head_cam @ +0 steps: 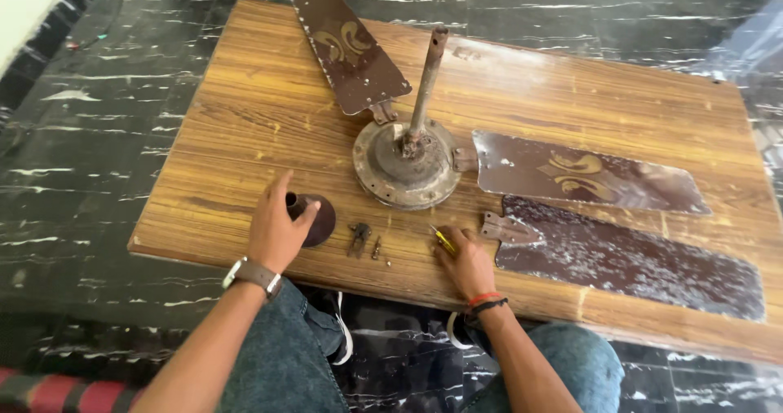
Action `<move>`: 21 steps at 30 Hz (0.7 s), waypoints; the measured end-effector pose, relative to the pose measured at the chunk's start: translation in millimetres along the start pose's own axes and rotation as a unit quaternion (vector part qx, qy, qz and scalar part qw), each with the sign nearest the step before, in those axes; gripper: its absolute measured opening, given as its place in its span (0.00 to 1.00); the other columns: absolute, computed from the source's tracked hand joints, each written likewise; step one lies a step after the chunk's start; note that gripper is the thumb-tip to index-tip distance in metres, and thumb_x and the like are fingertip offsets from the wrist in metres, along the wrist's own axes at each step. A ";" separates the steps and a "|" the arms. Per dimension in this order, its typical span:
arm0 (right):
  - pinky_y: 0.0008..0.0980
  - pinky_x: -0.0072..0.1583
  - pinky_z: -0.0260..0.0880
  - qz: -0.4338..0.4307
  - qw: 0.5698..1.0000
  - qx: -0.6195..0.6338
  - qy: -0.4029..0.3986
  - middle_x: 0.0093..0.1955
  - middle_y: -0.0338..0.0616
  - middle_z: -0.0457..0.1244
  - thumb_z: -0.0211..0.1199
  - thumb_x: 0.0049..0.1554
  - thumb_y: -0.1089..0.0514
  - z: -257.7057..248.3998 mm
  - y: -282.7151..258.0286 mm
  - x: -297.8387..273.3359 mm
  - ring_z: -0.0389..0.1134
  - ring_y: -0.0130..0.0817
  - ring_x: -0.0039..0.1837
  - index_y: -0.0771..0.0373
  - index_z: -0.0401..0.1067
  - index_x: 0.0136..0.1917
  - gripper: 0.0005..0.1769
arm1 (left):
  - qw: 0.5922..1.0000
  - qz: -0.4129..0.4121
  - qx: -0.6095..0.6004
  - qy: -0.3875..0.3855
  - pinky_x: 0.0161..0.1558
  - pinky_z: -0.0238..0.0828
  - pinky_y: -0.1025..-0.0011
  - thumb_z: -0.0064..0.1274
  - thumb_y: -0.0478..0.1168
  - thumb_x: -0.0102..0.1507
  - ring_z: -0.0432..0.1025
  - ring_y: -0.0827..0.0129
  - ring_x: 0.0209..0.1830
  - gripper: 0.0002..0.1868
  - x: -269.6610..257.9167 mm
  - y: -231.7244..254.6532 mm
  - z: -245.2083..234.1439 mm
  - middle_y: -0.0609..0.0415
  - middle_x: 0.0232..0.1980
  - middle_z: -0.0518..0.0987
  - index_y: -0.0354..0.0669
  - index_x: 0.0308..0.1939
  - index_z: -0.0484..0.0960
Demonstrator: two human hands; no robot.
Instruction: The person uses a screwdriver to remove screws from a ceiling fan hub and detaches the fan blades. The person then reattaches the blades and secures them with screws.
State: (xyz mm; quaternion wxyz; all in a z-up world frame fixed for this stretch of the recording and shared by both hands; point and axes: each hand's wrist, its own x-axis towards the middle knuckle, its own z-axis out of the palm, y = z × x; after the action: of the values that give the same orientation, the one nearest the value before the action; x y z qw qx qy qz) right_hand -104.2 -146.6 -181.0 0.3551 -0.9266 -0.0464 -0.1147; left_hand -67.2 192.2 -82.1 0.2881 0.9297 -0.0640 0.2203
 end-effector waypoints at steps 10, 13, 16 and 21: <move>0.50 0.68 0.64 0.258 0.929 -0.179 0.197 0.71 0.63 0.62 0.64 0.60 0.45 -64.9 118.4 -59.7 0.64 0.59 0.70 0.55 0.74 0.69 0.27 | 0.987 -0.052 -0.140 0.066 0.49 0.76 0.58 0.56 0.47 0.68 0.79 0.50 0.52 0.18 -25.0 9.4 7.8 0.44 0.53 0.84 0.42 0.57 0.79; 0.48 0.71 0.57 0.275 0.926 -0.198 0.165 0.76 0.67 0.54 0.66 0.56 0.44 -52.0 143.7 -49.6 0.56 0.61 0.74 0.52 0.75 0.67 0.27 | 0.986 -0.025 -0.154 0.062 0.47 0.78 0.61 0.54 0.50 0.68 0.81 0.56 0.49 0.18 -32.4 42.3 4.7 0.50 0.54 0.84 0.46 0.58 0.78; 0.47 0.74 0.54 0.234 0.941 -0.173 0.172 0.78 0.67 0.50 0.64 0.57 0.45 -40.9 157.0 -26.9 0.53 0.62 0.76 0.51 0.74 0.70 0.29 | 0.984 -0.012 -0.177 -0.026 0.38 0.81 0.64 0.52 0.52 0.67 0.82 0.61 0.41 0.18 -57.1 89.5 16.7 0.53 0.50 0.84 0.53 0.58 0.78; 0.41 0.66 0.65 0.284 0.936 -0.016 0.207 0.65 0.62 0.66 0.62 0.62 0.47 -54.6 163.3 -7.9 0.68 0.52 0.65 0.61 0.76 0.64 0.22 | 0.962 0.031 -0.235 -0.135 0.33 0.78 0.62 0.55 0.49 0.66 0.81 0.56 0.34 0.17 -82.4 163.9 70.6 0.52 0.46 0.85 0.51 0.56 0.77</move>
State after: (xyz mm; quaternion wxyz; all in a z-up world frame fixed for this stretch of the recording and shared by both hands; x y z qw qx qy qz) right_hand -94.4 -304.6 -249.3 0.3599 -0.8625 0.2951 -0.1987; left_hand -155.0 16.3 -87.8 0.4804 0.8543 -0.1813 0.0805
